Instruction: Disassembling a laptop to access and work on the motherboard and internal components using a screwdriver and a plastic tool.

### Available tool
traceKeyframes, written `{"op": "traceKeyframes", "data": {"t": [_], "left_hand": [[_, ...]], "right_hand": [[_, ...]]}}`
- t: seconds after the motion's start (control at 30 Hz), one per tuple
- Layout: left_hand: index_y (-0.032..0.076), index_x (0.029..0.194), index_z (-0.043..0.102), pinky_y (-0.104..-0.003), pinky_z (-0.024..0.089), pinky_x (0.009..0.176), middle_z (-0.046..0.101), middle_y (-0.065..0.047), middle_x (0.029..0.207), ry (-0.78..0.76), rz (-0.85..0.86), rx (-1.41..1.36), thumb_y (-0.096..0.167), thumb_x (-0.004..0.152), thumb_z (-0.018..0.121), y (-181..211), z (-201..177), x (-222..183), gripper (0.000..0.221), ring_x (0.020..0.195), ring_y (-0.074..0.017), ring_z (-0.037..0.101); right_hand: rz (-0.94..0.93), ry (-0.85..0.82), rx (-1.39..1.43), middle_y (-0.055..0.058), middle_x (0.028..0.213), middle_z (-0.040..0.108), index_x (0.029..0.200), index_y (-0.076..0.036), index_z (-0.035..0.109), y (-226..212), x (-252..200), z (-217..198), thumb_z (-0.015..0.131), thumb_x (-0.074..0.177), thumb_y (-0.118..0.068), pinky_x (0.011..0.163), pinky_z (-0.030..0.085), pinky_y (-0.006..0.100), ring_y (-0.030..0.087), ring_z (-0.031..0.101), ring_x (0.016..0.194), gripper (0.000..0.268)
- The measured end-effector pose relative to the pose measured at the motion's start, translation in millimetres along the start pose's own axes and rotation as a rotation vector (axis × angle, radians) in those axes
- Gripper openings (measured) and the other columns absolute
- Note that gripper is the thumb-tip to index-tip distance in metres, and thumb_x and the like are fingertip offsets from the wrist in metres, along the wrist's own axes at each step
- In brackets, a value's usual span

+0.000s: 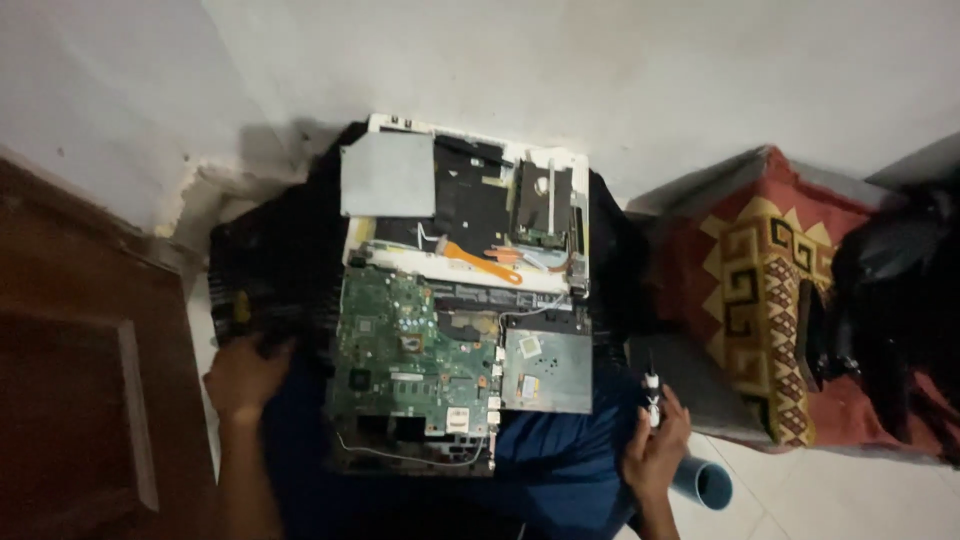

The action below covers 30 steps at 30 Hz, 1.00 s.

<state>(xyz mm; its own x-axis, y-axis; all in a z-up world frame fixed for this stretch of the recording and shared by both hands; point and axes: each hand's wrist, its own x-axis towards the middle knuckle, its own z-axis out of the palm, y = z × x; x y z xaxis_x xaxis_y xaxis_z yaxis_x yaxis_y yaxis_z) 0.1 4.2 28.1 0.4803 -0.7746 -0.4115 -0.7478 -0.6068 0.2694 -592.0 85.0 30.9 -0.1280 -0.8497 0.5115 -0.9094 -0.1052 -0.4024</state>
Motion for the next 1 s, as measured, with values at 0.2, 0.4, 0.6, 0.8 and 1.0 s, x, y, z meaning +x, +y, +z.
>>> {"op": "traceKeyframes", "data": {"t": [0.2, 0.4, 0.6, 0.8, 1.0], "left_hand": [[0.014, 0.124, 0.076, -0.044, 0.051, 0.096, 0.073, -0.013, 0.125, 0.231, 0.105, -0.121, 0.058, 0.092, 0.064, -30, 35, 7, 0.055, 0.115, -0.0328, 0.068], [0.018, 0.111, 0.08, -0.047, 0.06, 0.087, 0.079, -0.011, 0.1, 0.216, 0.04, -0.108, 0.055, 0.091, 0.066, -20, 22, 7, 0.044, 0.102, -0.0338, 0.075], [0.013, 0.103, 0.08, -0.051, 0.059, 0.085, 0.078, -0.014, 0.096, 0.254, 0.065, -0.21, 0.048, 0.091, 0.064, -19, 13, 1, 0.04, 0.099, -0.0368, 0.074], [0.011, 0.106, 0.079, -0.052, 0.059, 0.085, 0.078, -0.016, 0.1, 0.195, 0.061, -0.221, 0.045, 0.093, 0.064, -6, -2, -4, 0.04, 0.099, -0.0389, 0.073], [0.009, 0.108, 0.078, -0.05, 0.059, 0.086, 0.076, -0.017, 0.101, 0.198, 0.066, -0.239, 0.043, 0.095, 0.065, -5, -1, -6, 0.039, 0.101, -0.0373, 0.072]], "right_hand": [[-0.187, -0.035, -0.031, 0.023, 0.123, 0.063, 0.126, 0.003, 0.063, -23, 64, -8, 0.06, 0.105, -0.011, 0.107, 0.04, 0.05, 0.043, 0.058, 0.116, 0.026], [-0.512, -0.169, -0.066, 0.006, 0.098, 0.06, 0.118, -0.015, 0.073, -154, 193, 47, 0.073, 0.098, -0.04, 0.089, 0.044, 0.046, 0.031, 0.061, 0.097, 0.032], [-0.561, -0.374, -0.223, 0.008, 0.1, 0.063, 0.117, -0.021, 0.073, -198, 246, 119, 0.063, 0.101, -0.043, 0.077, 0.051, 0.054, 0.034, 0.065, 0.095, 0.029], [-0.559, -0.32, -0.32, 0.006, 0.105, 0.062, 0.115, -0.019, 0.077, -190, 237, 151, 0.074, 0.098, -0.044, 0.082, 0.048, 0.051, 0.031, 0.063, 0.108, 0.03], [-0.675, -0.188, -0.216, 0.004, 0.102, 0.059, 0.11, -0.019, 0.072, -198, 233, 142, 0.082, 0.097, -0.035, 0.082, 0.037, 0.039, 0.025, 0.06, 0.101, 0.022]]}}
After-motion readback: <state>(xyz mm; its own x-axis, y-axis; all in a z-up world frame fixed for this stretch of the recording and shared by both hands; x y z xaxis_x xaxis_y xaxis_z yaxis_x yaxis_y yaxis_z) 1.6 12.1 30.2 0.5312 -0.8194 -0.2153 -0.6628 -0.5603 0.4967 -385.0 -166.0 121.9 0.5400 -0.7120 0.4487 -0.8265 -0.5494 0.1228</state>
